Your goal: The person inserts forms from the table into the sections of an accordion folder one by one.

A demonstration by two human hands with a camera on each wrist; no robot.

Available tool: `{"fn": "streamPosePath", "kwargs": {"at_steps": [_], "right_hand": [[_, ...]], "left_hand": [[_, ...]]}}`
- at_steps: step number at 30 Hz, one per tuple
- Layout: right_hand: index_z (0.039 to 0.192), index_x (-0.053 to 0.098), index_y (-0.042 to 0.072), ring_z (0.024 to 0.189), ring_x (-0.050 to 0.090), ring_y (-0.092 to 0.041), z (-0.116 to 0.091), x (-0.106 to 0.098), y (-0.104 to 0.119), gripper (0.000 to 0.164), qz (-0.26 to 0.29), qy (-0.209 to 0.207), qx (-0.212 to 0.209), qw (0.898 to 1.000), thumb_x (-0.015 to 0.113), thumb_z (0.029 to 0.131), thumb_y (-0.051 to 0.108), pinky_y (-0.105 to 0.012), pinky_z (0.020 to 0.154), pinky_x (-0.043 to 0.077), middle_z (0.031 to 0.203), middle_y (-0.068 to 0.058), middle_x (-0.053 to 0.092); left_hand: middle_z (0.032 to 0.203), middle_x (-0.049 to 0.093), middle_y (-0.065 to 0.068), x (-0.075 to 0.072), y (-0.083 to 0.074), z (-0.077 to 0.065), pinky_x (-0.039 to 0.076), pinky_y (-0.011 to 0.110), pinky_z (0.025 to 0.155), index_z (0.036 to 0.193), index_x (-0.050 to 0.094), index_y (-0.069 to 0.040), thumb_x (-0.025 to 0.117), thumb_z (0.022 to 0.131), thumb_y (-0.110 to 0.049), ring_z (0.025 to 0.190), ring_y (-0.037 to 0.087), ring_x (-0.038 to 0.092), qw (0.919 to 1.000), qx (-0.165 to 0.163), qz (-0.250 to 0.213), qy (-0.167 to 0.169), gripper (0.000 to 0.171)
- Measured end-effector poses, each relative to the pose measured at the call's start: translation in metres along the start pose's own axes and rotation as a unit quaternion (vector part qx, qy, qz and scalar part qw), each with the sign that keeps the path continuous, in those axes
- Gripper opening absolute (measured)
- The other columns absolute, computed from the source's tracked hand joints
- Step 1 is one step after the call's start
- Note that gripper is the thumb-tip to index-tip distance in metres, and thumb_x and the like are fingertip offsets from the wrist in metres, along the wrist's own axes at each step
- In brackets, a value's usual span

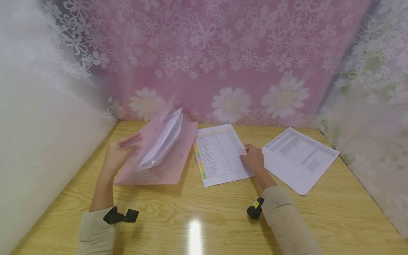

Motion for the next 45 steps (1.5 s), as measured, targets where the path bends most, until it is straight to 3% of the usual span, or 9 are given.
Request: {"fn": "streamPosePath", "kwargs": {"at_steps": [6,15,18,22,27,30,34,39,45], "right_hand": [[0.123,0.049,-0.008,0.098,0.05,-0.043,-0.001,0.002,0.007,0.051,-0.011,-0.003,0.008,1.0,0.067,0.078,0.008,-0.05,0.084,0.038,0.108,-0.024,0.06],[0.127,0.044,-0.008,0.098,0.054,-0.04,-0.002,0.002,0.014,0.054,0.008,0.012,0.025,1.0,0.062,0.078,0.001,-0.049,0.082,0.041,0.108,-0.026,0.059],[0.128,0.043,-0.008,0.101,0.053,-0.039,-0.003,0.004,0.013,0.055,0.027,0.015,0.029,0.999,0.063,0.078,0.002,-0.049,0.084,0.04,0.109,-0.026,0.058],[0.128,0.045,-0.007,0.102,0.053,-0.039,-0.004,0.003,0.011,0.055,0.055,0.011,0.032,0.998,0.063,0.076,0.0,-0.048,0.085,0.041,0.109,-0.026,0.059],[0.126,0.05,-0.004,0.1,0.053,-0.041,-0.008,-0.002,0.012,0.051,0.091,0.006,0.045,0.995,0.063,0.077,0.001,-0.049,0.081,0.042,0.108,-0.029,0.058],[0.127,0.05,-0.002,0.102,0.05,-0.041,-0.011,-0.006,0.013,0.05,0.123,0.018,0.073,0.99,0.064,0.079,0.003,-0.048,0.079,0.043,0.112,-0.03,0.054],[0.129,0.049,-0.002,0.109,0.044,-0.042,-0.016,-0.009,0.01,0.047,0.181,0.052,0.107,0.976,0.061,0.084,0.004,-0.047,0.084,0.042,0.123,-0.031,0.045],[0.126,0.052,-0.005,0.114,0.041,-0.038,-0.018,-0.015,0.007,0.04,0.237,0.105,0.118,0.959,0.056,0.088,0.006,-0.044,0.089,0.039,0.132,-0.029,0.04],[0.129,0.048,-0.004,0.106,0.048,-0.03,-0.022,-0.022,0.004,0.041,0.26,0.138,0.126,0.947,0.053,0.09,0.006,-0.033,0.079,0.045,0.134,-0.026,0.039]], "left_hand": [[0.121,0.057,0.011,0.0,0.0,0.0,0.029,0.022,0.045,0.117,0.064,-0.006,0.067,0.081,-0.002,0.104,0.019,0.051,1.0,0.005,-0.005,0.001,0.037],[0.121,0.057,0.011,0.001,0.0,0.0,0.028,0.022,0.044,0.118,0.063,-0.006,0.067,0.081,-0.001,0.104,0.019,0.05,0.9999,0.001,-0.01,0.006,0.037],[0.121,0.057,0.011,0.001,-0.001,0.0,0.027,0.022,0.042,0.118,0.063,-0.006,0.067,0.081,0.0,0.097,0.019,0.05,1.0,0.003,-0.007,0.005,0.037],[0.12,0.058,0.01,0.0,-0.001,-0.001,0.026,0.021,0.039,0.117,0.064,-0.007,0.067,0.081,-0.001,0.073,0.015,0.049,1.0,0.005,0.004,0.001,0.037],[0.122,0.057,0.01,0.0,0.0,0.0,0.025,0.019,0.037,0.118,0.063,-0.007,0.066,0.081,-0.001,0.045,0.006,0.028,1.0,-0.001,0.001,0.006,0.038],[0.122,0.057,0.01,0.0,0.0,0.0,0.025,0.019,0.037,0.119,0.063,-0.008,0.066,0.081,-0.001,0.041,0.003,0.021,0.9999,-0.004,-0.003,0.009,0.038],[0.122,0.057,0.01,0.0,0.0,0.0,0.025,0.019,0.037,0.118,0.063,-0.008,0.066,0.081,-0.001,0.042,0.004,0.023,1.0,-0.003,-0.002,0.006,0.038],[0.121,0.058,0.01,0.0,0.0,0.0,0.025,0.02,0.037,0.118,0.064,-0.008,0.067,0.081,-0.001,0.046,0.007,0.028,1.0,0.002,0.004,0.001,0.037],[0.119,0.058,0.01,0.0,0.001,0.001,0.024,0.02,0.037,0.117,0.064,-0.007,0.067,0.081,-0.001,0.043,0.006,0.024,0.9999,0.005,0.01,0.001,0.037]]}}
Point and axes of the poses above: each hand's wrist, its own z-axis towards the middle knuckle, its own x-axis out of the palm, y = z × x, the point moved 1 cm from there along z, towards the middle knuckle
